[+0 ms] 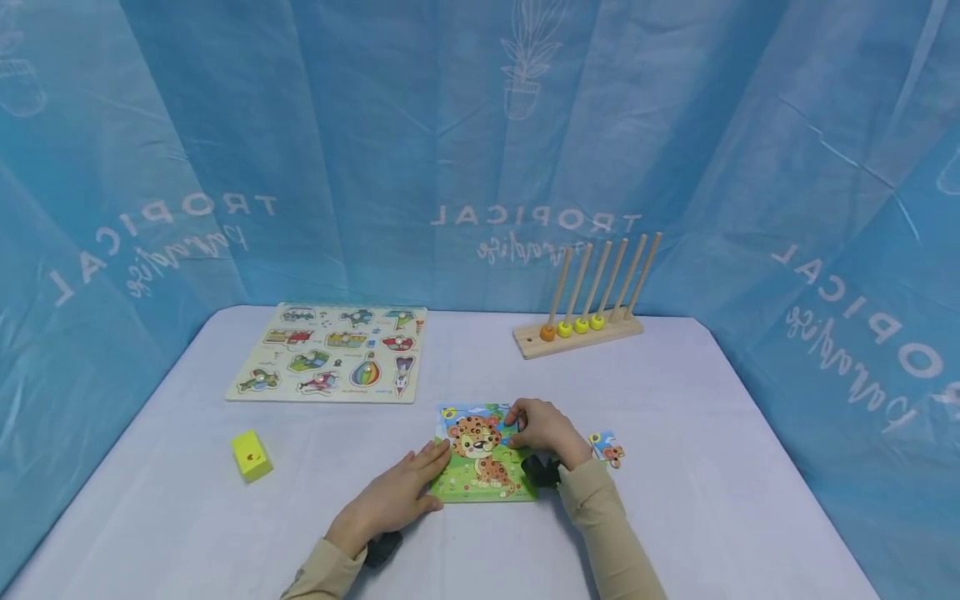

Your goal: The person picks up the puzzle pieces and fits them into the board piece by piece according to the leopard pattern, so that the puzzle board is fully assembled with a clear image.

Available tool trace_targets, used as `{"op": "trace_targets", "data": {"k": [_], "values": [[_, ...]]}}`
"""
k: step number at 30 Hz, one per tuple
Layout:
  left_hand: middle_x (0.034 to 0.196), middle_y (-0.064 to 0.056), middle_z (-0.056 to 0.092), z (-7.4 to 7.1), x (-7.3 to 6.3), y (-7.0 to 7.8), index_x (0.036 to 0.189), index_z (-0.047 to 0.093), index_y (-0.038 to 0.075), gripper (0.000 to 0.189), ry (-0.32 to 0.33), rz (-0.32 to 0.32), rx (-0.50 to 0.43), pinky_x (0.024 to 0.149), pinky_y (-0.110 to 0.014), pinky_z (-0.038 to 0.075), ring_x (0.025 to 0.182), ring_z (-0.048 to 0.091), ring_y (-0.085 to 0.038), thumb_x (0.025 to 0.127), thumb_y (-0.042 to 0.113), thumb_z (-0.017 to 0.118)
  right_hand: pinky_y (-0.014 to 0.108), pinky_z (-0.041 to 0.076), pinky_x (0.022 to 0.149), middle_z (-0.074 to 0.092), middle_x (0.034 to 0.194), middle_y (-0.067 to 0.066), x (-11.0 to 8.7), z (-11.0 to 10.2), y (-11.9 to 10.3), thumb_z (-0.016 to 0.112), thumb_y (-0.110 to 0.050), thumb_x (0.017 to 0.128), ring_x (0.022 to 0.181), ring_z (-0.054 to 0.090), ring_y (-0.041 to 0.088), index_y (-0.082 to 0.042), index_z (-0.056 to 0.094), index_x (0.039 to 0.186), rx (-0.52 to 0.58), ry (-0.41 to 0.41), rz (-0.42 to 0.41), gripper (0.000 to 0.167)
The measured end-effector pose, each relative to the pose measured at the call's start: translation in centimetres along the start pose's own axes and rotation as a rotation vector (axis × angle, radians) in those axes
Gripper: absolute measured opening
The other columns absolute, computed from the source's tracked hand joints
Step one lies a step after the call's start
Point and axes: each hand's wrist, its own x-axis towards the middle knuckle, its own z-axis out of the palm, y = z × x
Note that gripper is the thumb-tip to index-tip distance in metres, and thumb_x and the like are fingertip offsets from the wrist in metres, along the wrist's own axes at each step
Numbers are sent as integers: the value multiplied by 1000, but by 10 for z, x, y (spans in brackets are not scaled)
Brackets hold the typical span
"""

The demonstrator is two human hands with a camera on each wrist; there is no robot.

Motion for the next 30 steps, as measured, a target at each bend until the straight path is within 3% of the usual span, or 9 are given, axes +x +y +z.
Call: {"op": "trace_targets", "data": {"k": [11,17,23,30], "values": [[160,-12,27,-1,-3,-2,149,34,3,71,3,-10,-6,121,-53,22,148,23,-34,90,23,67,29,35,58,48,69,-1,3,1,0,80,-13,79,60,40,15,-16,66,85,29,-11,-13,15],[160,-11,27,-1,-1,1,149,34,3,70,-2,0,-18,122,-52,21,148,23,-33,90,22,66,29,34,53,48,66,1,-2,-4,2,81,-15,77,58,41,15,-16,65,85,-26,9,57,17],[160,-10,27,0,0,0,150,34,4,71,-7,-12,-11,121,-52,22,148,23,-33,89,24,67,27,33,50,47,65,2,-3,-6,7,81,-14,77,56,40,16,-14,63,87,14,18,88,20],[160,-11,28,1,-1,0,149,35,3,71,-11,-18,-15,121,-53,22,148,24,-33,89,25,67,27,41,53,56,71,3,-11,-20,33,70,-15,87,59,48,15,-10,65,95,49,113,58,10]]}}
